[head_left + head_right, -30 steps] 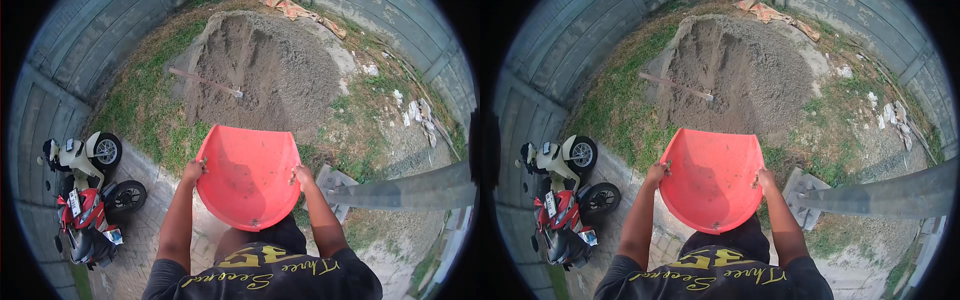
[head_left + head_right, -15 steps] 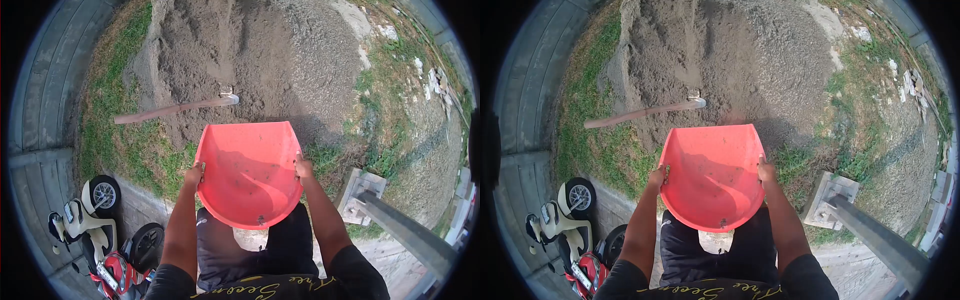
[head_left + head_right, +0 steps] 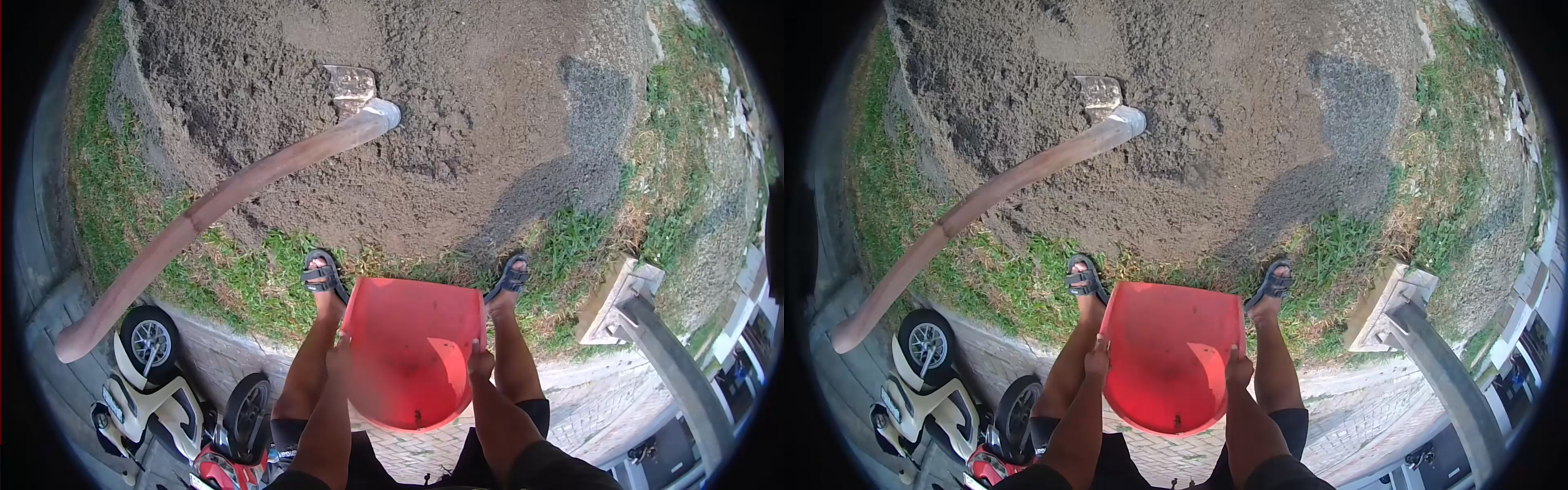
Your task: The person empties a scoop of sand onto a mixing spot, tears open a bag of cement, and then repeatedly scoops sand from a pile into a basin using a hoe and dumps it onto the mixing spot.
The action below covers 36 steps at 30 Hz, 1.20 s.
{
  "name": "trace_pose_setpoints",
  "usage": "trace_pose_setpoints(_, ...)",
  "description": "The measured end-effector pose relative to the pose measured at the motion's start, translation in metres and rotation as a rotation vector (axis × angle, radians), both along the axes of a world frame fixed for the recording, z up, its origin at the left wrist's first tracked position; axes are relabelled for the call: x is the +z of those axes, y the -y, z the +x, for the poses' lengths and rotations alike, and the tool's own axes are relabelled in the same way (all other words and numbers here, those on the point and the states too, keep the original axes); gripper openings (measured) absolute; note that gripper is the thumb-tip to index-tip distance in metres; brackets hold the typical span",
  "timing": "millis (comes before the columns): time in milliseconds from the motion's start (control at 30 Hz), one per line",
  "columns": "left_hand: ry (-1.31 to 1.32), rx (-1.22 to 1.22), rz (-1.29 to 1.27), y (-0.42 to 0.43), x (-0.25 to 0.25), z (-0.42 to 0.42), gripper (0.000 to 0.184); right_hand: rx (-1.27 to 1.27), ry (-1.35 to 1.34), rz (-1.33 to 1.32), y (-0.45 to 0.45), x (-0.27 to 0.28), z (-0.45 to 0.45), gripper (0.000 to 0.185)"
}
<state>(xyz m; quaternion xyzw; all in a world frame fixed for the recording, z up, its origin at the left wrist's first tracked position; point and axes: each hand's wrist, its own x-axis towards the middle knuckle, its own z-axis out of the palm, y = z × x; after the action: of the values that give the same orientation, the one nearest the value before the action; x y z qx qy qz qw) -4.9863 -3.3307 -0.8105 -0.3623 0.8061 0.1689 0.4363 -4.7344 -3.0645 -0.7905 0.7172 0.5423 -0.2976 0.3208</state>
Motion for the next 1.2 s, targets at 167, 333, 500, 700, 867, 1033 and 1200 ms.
trace_pose_setpoints(167,-0.192,0.235,0.167,-0.093,-0.043,-0.120,0.052,0.010,-0.289,0.131,-0.146,-0.076,-0.141,0.062)
trace_pose_setpoints(333,-0.341,0.168,0.190,-0.112,-0.056,-0.111,0.055,0.178,-0.442,0.339,-0.146,-0.122,-0.122,0.061)
trace_pose_setpoints(500,-0.162,0.218,0.107,-0.103,-0.070,-0.128,0.060,-0.341,-0.452,-0.093,-0.164,-0.121,-0.129,0.055)
trace_pose_setpoints(700,-0.218,0.830,0.862,-0.121,0.092,-0.231,0.098,0.431,-0.722,0.766,-0.152,0.007,-0.264,0.054)
trace_pose_setpoints(867,-0.182,0.643,1.653,-0.128,0.286,-0.360,0.098,-0.737,-0.908,-0.782,-0.114,0.137,-0.449,0.071)
trace_pose_setpoints(1033,0.279,0.350,1.447,-0.138,0.368,-0.377,0.098,-1.191,-1.167,-0.764,-0.083,0.140,-0.542,0.046)
trace_pose_setpoints(1200,0.789,-0.252,0.934,-0.126,0.414,-0.247,0.090,-1.186,-0.977,-0.555,-0.079,0.166,-0.482,0.014)
